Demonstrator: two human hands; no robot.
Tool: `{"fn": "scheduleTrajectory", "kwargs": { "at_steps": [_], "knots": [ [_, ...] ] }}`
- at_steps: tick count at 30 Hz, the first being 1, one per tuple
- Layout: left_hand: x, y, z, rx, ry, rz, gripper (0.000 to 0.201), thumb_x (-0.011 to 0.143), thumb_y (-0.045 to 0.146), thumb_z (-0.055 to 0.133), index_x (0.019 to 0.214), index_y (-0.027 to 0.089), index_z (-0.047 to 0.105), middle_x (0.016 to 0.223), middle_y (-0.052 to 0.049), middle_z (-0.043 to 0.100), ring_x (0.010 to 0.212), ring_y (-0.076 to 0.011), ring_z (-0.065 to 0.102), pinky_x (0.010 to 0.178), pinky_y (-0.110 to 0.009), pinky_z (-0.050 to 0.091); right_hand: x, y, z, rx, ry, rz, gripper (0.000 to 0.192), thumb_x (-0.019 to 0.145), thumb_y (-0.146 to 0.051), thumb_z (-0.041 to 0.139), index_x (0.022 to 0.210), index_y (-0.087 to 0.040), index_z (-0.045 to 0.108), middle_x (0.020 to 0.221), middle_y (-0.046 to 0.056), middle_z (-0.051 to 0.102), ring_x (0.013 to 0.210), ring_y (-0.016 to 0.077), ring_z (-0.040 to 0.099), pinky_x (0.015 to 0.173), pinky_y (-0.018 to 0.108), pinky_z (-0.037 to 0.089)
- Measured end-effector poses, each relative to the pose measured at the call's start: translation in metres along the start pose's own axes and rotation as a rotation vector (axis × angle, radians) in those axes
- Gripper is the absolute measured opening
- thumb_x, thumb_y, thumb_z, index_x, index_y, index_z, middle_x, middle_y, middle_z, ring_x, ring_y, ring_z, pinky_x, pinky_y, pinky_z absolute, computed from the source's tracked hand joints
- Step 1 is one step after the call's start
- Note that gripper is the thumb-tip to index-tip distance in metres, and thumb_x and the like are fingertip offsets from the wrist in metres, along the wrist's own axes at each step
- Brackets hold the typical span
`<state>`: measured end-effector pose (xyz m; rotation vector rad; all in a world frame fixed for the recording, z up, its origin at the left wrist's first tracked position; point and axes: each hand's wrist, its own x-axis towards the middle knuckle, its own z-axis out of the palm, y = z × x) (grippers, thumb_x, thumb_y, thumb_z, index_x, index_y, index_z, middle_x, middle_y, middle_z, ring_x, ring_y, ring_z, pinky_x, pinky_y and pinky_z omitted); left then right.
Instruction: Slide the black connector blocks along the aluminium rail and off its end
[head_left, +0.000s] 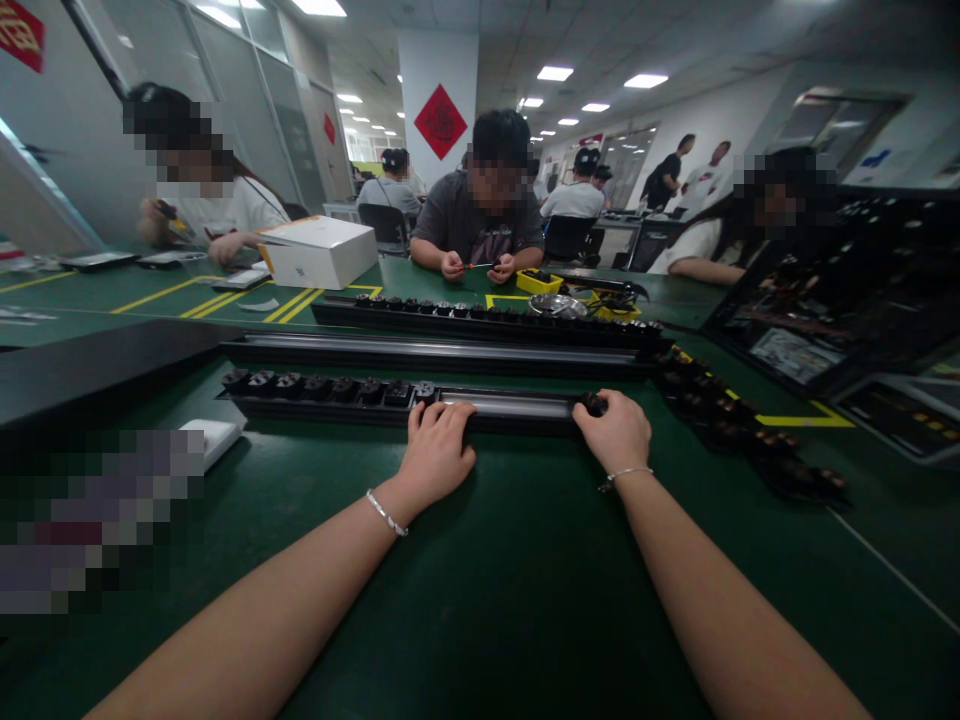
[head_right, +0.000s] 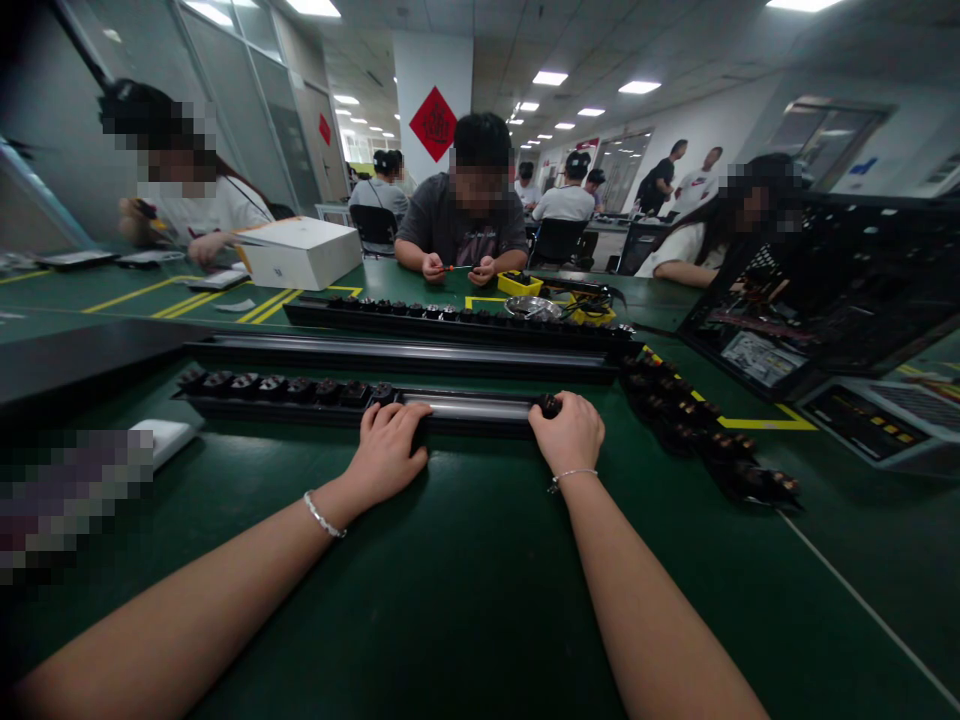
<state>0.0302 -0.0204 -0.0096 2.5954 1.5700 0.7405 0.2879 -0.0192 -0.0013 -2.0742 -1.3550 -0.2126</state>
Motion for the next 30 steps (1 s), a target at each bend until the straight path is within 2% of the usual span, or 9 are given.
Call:
{"fn": "scheduleTrajectory", "kwargs": {
  "at_steps": [19, 30],
  "knots": [
    [0.000, -0.001, 0.001, -0.001, 0.008, 0.002, 0.049, 0.074, 0.022, 0.050, 0.124, 0.024, 0.048, 0.127, -0.005, 0.057, 0.121, -0.0259, 0.043, 0.111, -0.050, 0.016, 0.005, 0.011, 0.000, 0.061, -0.010, 0.041, 0.023, 0.070, -0.040, 0.052, 0.080, -0.020, 0.056, 0.089, 0.010, 0.061, 0.090, 0.0260, 0.054, 0.082, 0.037, 0.041],
    [0.000, -0.001, 0.000, -0.004, 0.002, 0.008, 0.050, 0.075, 0.021, 0.049, 0.125, 0.023, 0.047, 0.128, -0.004, 0.057, 0.121, -0.0257, 0.042, 0.111, -0.050, 0.015, 0.006, 0.012, -0.004, 0.071, -0.025, 0.138, 0.039, 0.069, -0.042, 0.053, 0.098, -0.017, 0.054, 0.101, 0.013, 0.060, 0.093, 0.0273, 0.054, 0.078, 0.037, 0.042]
  ]
}}
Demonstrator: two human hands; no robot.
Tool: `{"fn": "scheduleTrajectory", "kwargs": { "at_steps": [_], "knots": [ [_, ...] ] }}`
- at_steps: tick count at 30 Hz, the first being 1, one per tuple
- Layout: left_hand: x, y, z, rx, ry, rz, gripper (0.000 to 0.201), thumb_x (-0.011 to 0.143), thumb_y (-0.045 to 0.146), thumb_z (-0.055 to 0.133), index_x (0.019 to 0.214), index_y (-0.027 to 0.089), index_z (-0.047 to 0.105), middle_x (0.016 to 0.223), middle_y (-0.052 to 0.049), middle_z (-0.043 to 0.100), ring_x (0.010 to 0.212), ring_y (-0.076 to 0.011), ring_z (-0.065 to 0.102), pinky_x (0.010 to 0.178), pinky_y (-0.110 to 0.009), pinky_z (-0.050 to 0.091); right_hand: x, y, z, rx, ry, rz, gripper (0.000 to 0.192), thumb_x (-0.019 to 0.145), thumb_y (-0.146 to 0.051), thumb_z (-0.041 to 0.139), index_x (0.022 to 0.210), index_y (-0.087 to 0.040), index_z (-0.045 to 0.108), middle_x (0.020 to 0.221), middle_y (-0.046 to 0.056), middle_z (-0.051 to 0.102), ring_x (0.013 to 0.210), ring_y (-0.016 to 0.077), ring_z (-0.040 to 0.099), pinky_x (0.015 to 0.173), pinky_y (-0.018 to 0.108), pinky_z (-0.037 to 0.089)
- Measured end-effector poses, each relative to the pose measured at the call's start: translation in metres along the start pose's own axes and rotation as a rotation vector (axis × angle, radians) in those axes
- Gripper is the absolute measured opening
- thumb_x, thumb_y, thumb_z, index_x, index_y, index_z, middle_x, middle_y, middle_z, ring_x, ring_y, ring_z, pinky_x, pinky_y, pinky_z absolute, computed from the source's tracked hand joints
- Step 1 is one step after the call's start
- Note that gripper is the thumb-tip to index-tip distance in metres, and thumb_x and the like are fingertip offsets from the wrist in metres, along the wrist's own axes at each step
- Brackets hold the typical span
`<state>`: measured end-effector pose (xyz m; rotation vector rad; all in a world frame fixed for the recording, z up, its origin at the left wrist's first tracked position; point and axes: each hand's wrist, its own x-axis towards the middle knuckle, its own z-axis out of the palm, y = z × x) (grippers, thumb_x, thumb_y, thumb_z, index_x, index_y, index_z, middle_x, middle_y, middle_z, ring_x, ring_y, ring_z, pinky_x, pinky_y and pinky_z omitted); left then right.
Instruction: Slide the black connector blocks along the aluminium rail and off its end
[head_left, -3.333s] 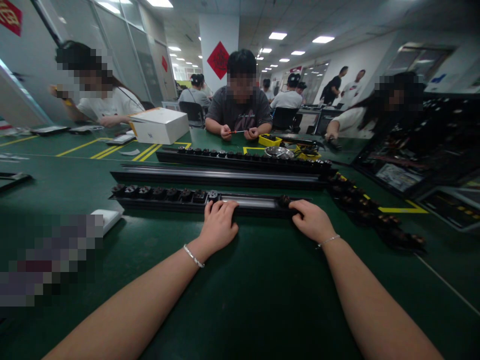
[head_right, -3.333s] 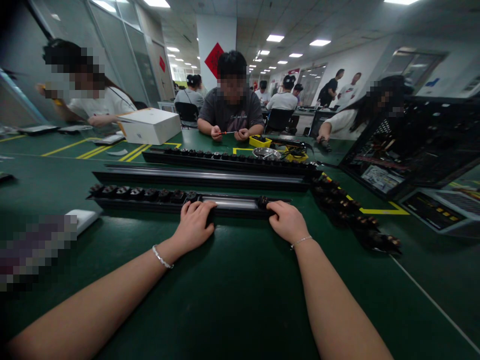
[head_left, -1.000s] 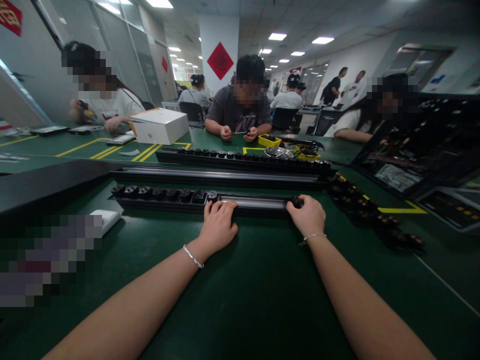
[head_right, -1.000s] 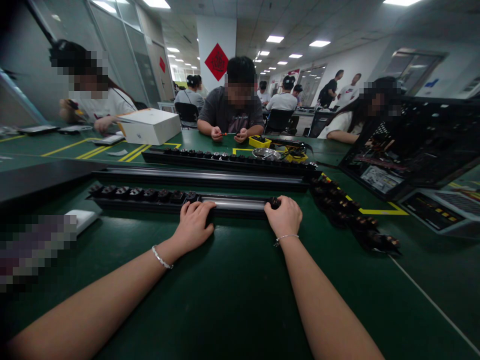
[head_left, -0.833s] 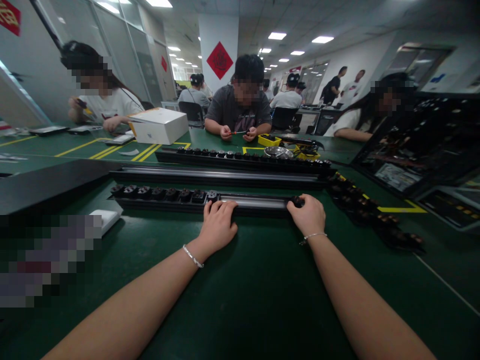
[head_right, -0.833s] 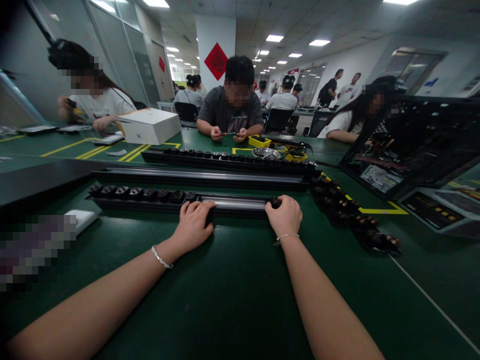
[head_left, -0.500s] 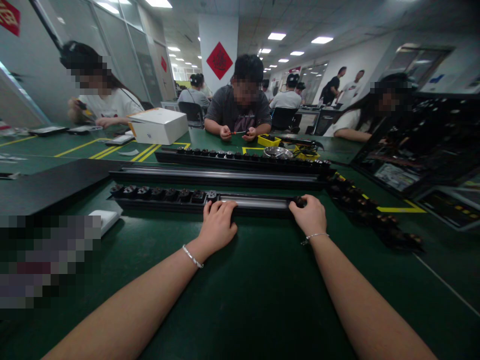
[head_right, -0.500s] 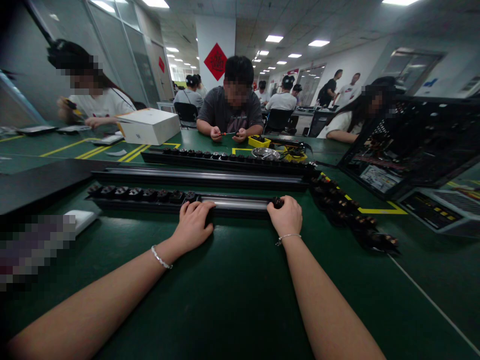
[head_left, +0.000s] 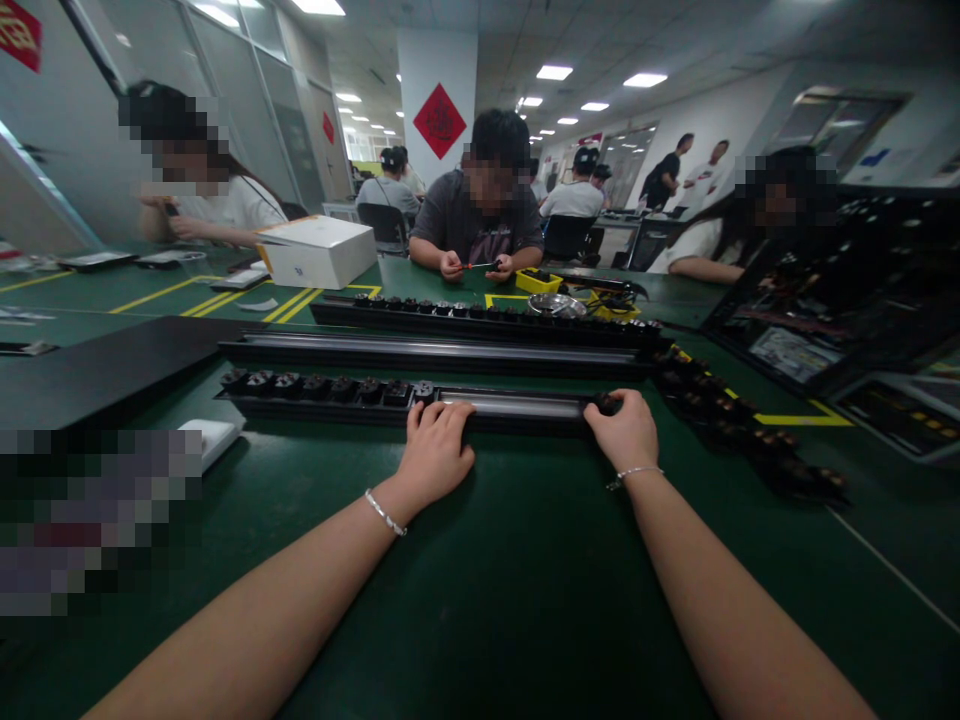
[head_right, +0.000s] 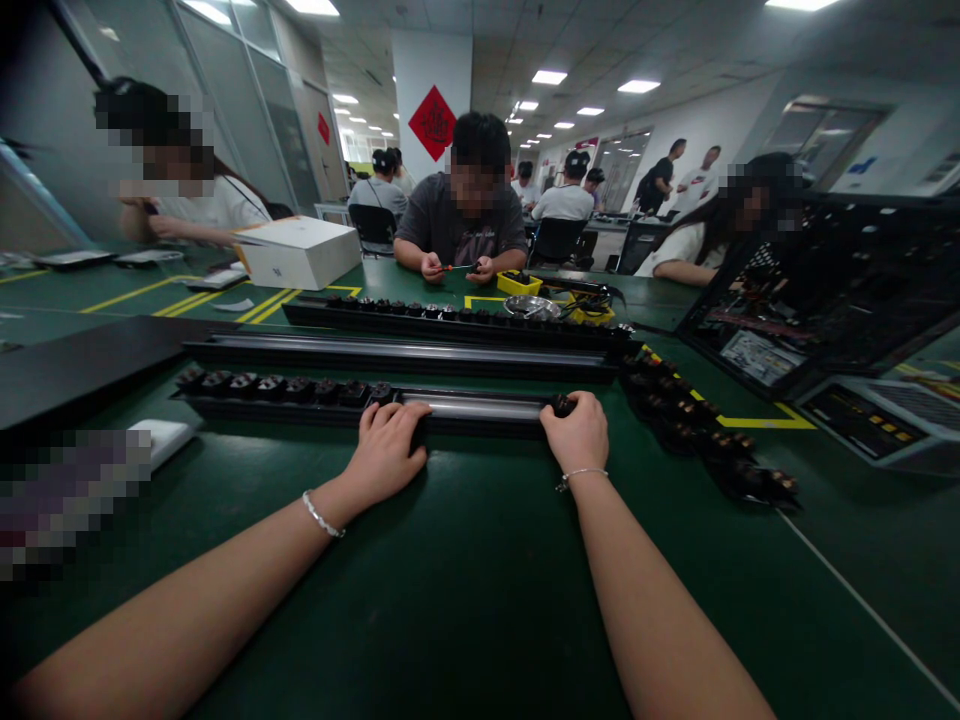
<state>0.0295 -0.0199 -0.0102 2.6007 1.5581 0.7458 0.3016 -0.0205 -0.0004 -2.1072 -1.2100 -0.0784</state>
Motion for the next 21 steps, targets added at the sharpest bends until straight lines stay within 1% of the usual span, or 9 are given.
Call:
{"fn": "scheduleTrajectory", "kwargs": {
  "at_steps": [5, 8, 12, 21],
  "knots": [
    [0.000, -0.001, 0.001, -0.001, 0.004, 0.005, 0.049, 0.075, 0.021, 0.049, 0.124, 0.023, 0.047, 0.128, -0.005, 0.057, 0.122, -0.0261, 0.042, 0.111, -0.050, 0.015, 0.000, -0.002, -0.003, -0.004, -0.035, 0.044, 0.046, 0.069, -0.043, 0.054, 0.107, -0.017, 0.052, 0.107, 0.014, 0.059, 0.098, 0.0286, 0.054, 0.080, 0.037, 0.042],
    [0.000, -0.001, 0.002, 0.000, 0.010, 0.007, 0.050, 0.075, 0.021, 0.049, 0.124, 0.023, 0.047, 0.127, -0.005, 0.057, 0.121, -0.0259, 0.043, 0.110, -0.050, 0.016, 0.000, -0.003, -0.004, -0.016, -0.057, 0.082, 0.049, 0.069, -0.044, 0.055, 0.110, -0.017, 0.051, 0.106, 0.013, 0.060, 0.096, 0.0279, 0.056, 0.080, 0.037, 0.042],
    [0.000, -0.001, 0.002, 0.001, 0.018, 0.004, 0.050, 0.074, 0.022, 0.050, 0.124, 0.024, 0.047, 0.128, -0.004, 0.057, 0.121, -0.0259, 0.043, 0.110, -0.050, 0.016, 0.000, -0.005, -0.007, -0.025, -0.078, 0.107, 0.049, 0.070, -0.044, 0.054, 0.111, -0.018, 0.051, 0.106, 0.013, 0.061, 0.095, 0.0264, 0.057, 0.079, 0.035, 0.043],
    [0.000, -0.001, 0.001, 0.002, 0.004, 0.002, 0.050, 0.075, 0.022, 0.050, 0.124, 0.022, 0.048, 0.127, -0.005, 0.057, 0.121, -0.0263, 0.043, 0.111, -0.050, 0.016, 0.000, -0.006, -0.012, -0.027, -0.113, 0.162, 0.050, 0.072, -0.045, 0.053, 0.114, -0.020, 0.049, 0.104, 0.011, 0.062, 0.091, 0.0262, 0.059, 0.076, 0.035, 0.044]
  ]
}}
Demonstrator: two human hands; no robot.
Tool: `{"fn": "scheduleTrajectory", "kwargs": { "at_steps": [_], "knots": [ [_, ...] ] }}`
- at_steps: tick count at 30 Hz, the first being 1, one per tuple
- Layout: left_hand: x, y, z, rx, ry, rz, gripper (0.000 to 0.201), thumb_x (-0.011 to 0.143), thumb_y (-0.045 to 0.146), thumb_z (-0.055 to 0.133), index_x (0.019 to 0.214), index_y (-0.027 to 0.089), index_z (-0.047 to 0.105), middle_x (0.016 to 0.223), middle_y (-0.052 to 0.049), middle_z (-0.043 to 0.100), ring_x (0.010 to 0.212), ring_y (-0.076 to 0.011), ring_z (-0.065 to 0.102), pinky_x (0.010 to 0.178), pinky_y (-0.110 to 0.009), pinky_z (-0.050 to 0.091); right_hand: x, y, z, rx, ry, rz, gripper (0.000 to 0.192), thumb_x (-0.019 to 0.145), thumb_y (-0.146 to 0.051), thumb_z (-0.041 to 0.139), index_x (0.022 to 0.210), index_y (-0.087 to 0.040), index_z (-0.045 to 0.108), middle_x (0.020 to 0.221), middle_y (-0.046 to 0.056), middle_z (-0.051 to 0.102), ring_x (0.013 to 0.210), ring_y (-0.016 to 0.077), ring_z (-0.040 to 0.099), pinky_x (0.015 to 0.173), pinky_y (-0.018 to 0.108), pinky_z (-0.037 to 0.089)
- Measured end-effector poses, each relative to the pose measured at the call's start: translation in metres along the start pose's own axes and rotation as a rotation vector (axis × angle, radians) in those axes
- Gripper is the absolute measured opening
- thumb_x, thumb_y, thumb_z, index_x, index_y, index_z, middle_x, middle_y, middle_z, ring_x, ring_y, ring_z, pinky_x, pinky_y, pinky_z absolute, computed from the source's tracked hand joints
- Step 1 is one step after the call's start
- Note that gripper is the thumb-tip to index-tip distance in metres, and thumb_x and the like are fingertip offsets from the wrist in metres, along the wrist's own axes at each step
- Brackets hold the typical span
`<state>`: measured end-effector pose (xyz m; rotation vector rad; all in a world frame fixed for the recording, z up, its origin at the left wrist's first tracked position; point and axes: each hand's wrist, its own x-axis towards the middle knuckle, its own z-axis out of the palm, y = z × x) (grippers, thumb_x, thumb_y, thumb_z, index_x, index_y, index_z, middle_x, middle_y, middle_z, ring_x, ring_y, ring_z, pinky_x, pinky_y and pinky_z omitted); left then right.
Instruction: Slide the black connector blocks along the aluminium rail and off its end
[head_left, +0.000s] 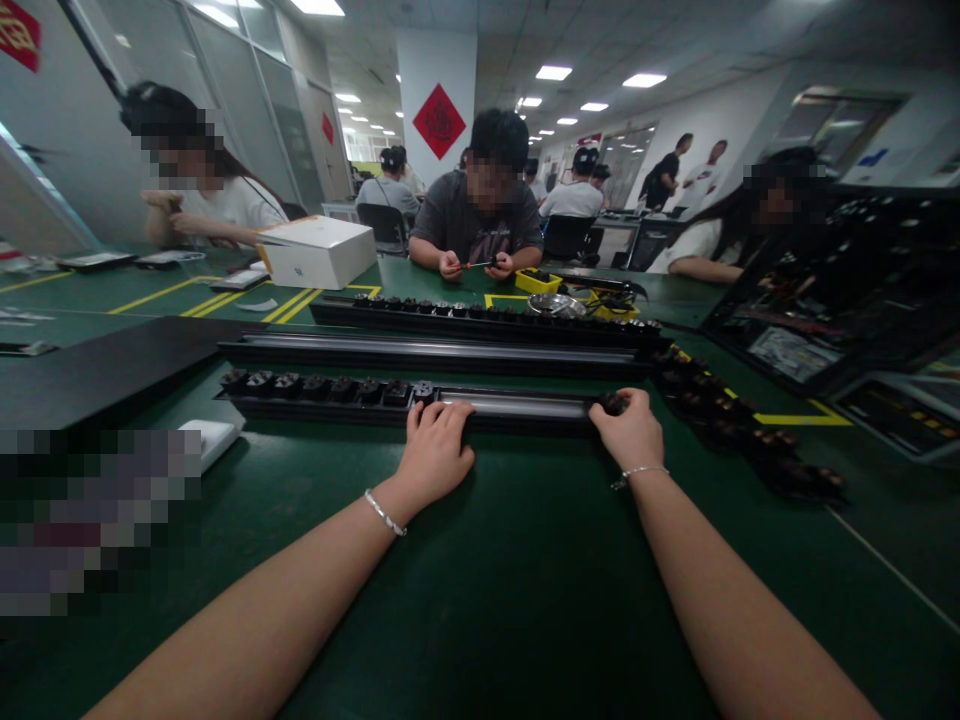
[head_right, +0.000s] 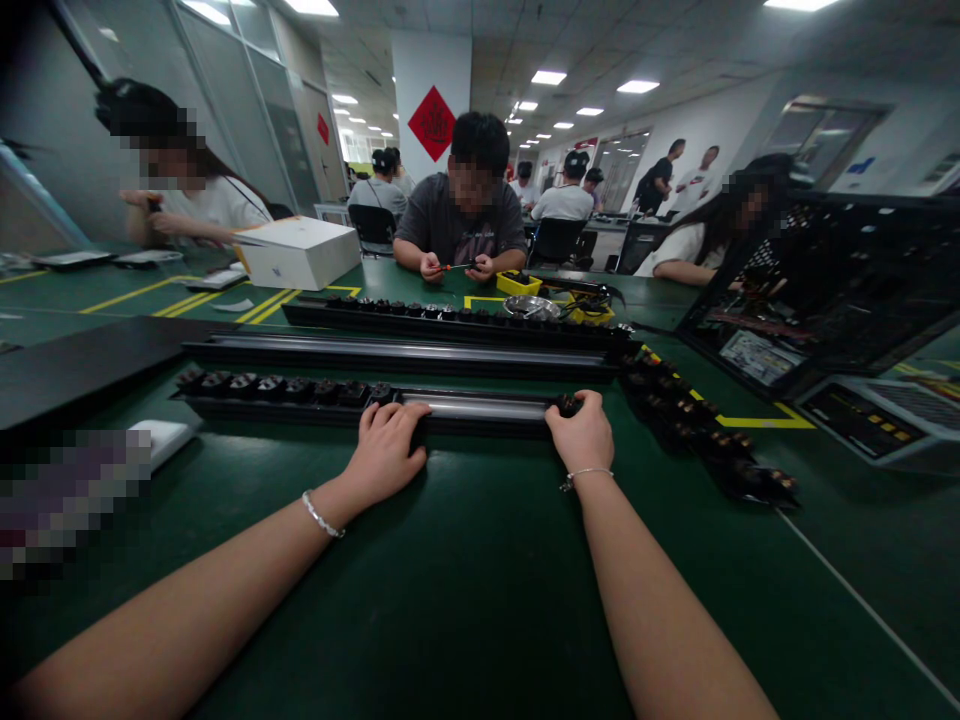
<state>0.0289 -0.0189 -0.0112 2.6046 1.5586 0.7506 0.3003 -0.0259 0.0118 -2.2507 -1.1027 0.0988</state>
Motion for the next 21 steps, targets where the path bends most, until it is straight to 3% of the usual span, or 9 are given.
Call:
{"fn": "scheduleTrajectory", "kwargs": {
  "at_steps": [21],
  "knots": [
    [-0.0005, -0.0004, 0.0021, 0.002, 0.013, 0.004, 0.049, 0.075, 0.022, 0.049, 0.124, 0.023, 0.048, 0.126, -0.005, 0.058, 0.120, -0.0261, 0.043, 0.110, -0.051, 0.017, 0.0050, 0.0069, 0.0000, 0.009, 0.013, 0.001, 0.044, 0.071, -0.044, 0.054, 0.109, -0.021, 0.052, 0.098, 0.010, 0.063, 0.087, 0.0242, 0.059, 0.076, 0.035, 0.045]
  ]
}}
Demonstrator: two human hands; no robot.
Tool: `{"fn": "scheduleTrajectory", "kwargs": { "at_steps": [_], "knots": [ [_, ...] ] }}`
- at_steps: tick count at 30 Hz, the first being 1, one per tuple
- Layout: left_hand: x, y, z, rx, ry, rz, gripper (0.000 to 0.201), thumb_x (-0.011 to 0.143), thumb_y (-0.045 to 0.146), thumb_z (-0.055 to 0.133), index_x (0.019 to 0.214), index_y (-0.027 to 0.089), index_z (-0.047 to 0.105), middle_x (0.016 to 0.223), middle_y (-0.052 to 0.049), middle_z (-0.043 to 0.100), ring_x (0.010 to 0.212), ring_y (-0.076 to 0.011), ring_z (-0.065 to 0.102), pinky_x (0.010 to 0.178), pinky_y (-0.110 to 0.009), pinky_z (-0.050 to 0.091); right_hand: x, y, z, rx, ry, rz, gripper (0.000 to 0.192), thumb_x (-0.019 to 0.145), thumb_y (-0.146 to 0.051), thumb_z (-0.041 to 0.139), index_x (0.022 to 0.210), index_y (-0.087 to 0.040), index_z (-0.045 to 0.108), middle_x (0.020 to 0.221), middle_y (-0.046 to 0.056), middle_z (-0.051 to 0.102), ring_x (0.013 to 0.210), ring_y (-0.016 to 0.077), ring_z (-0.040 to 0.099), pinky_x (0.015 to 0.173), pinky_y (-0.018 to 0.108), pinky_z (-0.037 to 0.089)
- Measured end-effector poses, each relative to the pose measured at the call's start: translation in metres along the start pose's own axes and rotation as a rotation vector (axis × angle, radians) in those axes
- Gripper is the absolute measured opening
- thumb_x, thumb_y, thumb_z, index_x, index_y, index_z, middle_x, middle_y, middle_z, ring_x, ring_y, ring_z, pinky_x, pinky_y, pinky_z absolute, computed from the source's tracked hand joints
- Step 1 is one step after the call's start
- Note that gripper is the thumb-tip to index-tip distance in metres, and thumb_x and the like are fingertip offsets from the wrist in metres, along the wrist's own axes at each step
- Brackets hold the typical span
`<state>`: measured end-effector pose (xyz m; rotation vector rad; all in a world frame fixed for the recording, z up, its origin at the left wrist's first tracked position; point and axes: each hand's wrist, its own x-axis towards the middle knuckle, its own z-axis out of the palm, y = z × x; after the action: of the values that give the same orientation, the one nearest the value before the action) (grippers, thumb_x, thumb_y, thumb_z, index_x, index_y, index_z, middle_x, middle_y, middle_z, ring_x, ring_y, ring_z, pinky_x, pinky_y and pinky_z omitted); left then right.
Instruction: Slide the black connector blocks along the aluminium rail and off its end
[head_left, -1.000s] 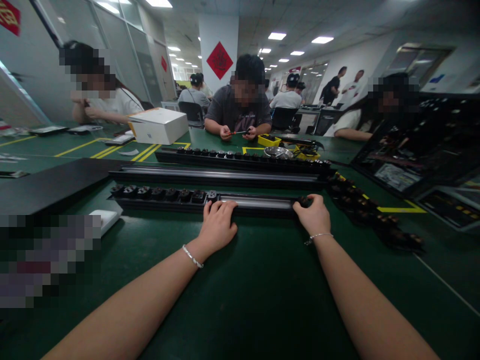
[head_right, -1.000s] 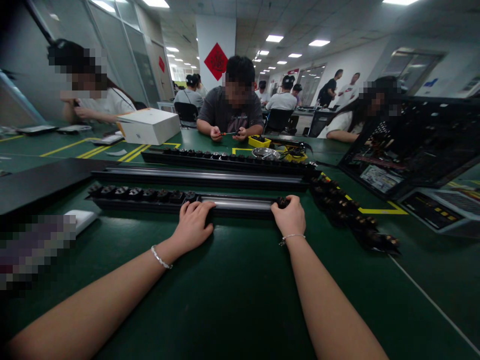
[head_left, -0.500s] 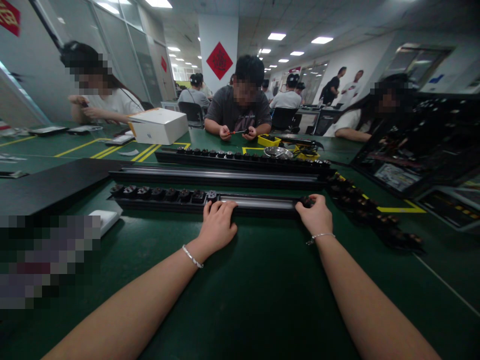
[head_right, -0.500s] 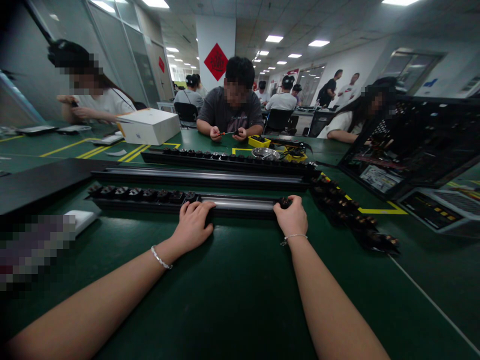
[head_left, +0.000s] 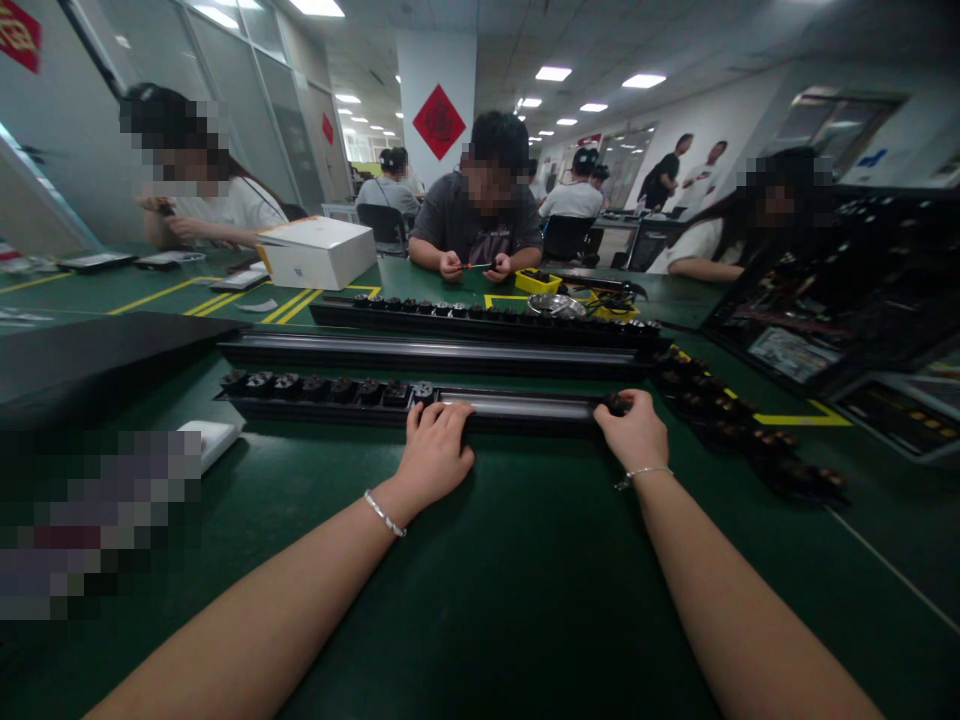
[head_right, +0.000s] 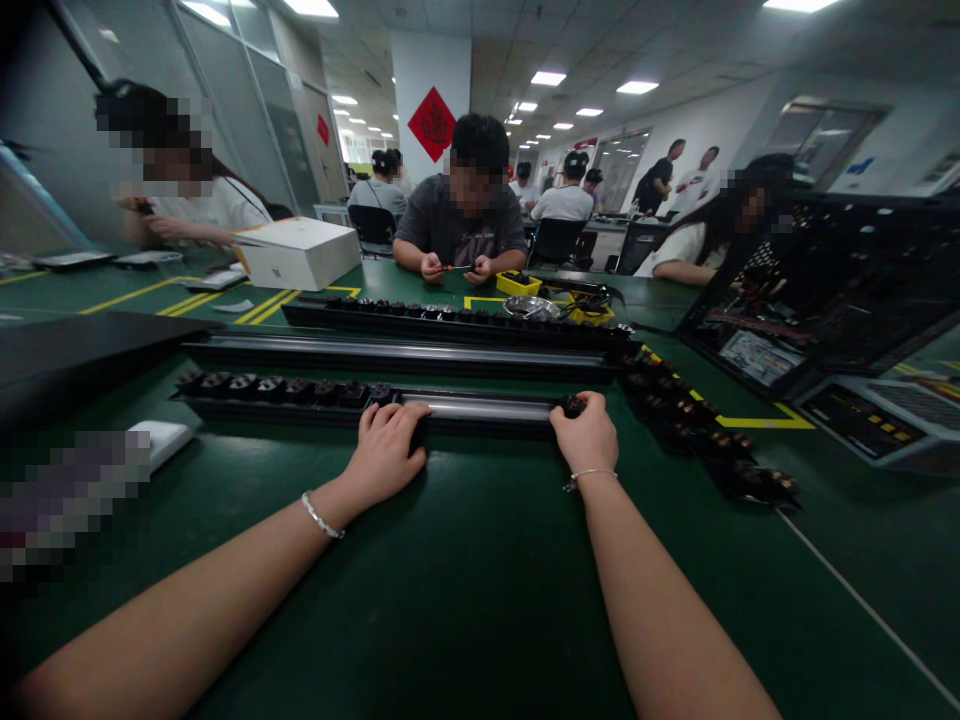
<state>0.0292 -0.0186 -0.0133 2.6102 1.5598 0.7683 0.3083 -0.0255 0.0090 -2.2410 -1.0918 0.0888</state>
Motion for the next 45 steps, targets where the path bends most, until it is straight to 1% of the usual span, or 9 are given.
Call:
{"fn": "scheduleTrajectory", "kwargs": {
  "at_steps": [5, 13, 22, 29, 45],
  "knots": [
    [-0.001, 0.000, 0.000, -0.005, 0.005, 0.005, 0.050, 0.074, 0.022, 0.050, 0.124, 0.023, 0.048, 0.125, -0.005, 0.059, 0.120, -0.0260, 0.043, 0.110, -0.051, 0.017, 0.000, 0.001, -0.002, -0.003, 0.000, 0.000, 0.044, 0.071, -0.044, 0.053, 0.110, -0.021, 0.052, 0.100, 0.010, 0.063, 0.090, 0.0254, 0.059, 0.077, 0.036, 0.045],
    [0.000, 0.000, 0.000, -0.002, -0.007, -0.001, 0.050, 0.075, 0.022, 0.050, 0.125, 0.024, 0.047, 0.127, -0.005, 0.057, 0.122, -0.0261, 0.043, 0.111, -0.050, 0.016, 0.001, 0.003, -0.004, -0.009, 0.008, 0.015, 0.044, 0.072, -0.043, 0.054, 0.110, -0.021, 0.052, 0.099, 0.009, 0.063, 0.087, 0.0236, 0.059, 0.076, 0.034, 0.045],
    [0.000, 0.001, -0.002, -0.001, -0.015, -0.006, 0.051, 0.075, 0.021, 0.050, 0.126, 0.024, 0.047, 0.128, -0.006, 0.057, 0.122, -0.0264, 0.043, 0.111, -0.050, 0.016, 0.002, 0.005, -0.005, 0.006, 0.022, 0.014, 0.043, 0.071, -0.042, 0.054, 0.109, -0.021, 0.053, 0.099, 0.010, 0.063, 0.086, 0.0242, 0.059, 0.076, 0.035, 0.046],
    [0.000, 0.001, -0.002, 0.003, -0.013, -0.009, 0.050, 0.075, 0.021, 0.050, 0.125, 0.023, 0.047, 0.127, -0.005, 0.057, 0.122, -0.0260, 0.043, 0.111, -0.050, 0.017, 0.004, 0.005, -0.007, -0.012, 0.023, 0.055, 0.042, 0.071, -0.043, 0.055, 0.108, -0.022, 0.054, 0.098, 0.009, 0.064, 0.087, 0.0248, 0.059, 0.077, 0.036, 0.046],
    [0.000, 0.001, -0.003, -0.008, -0.020, -0.011, 0.051, 0.075, 0.021, 0.049, 0.125, 0.024, 0.047, 0.128, -0.005, 0.057, 0.122, -0.0262, 0.042, 0.111, -0.051, 0.016, 0.012, 0.017, -0.007, 0.018, 0.085, 0.075, 0.041, 0.068, -0.041, 0.057, 0.104, -0.022, 0.057, 0.094, 0.009, 0.064, 0.083, 0.0240, 0.059, 0.076, 0.036, 0.046]
  ]
}}
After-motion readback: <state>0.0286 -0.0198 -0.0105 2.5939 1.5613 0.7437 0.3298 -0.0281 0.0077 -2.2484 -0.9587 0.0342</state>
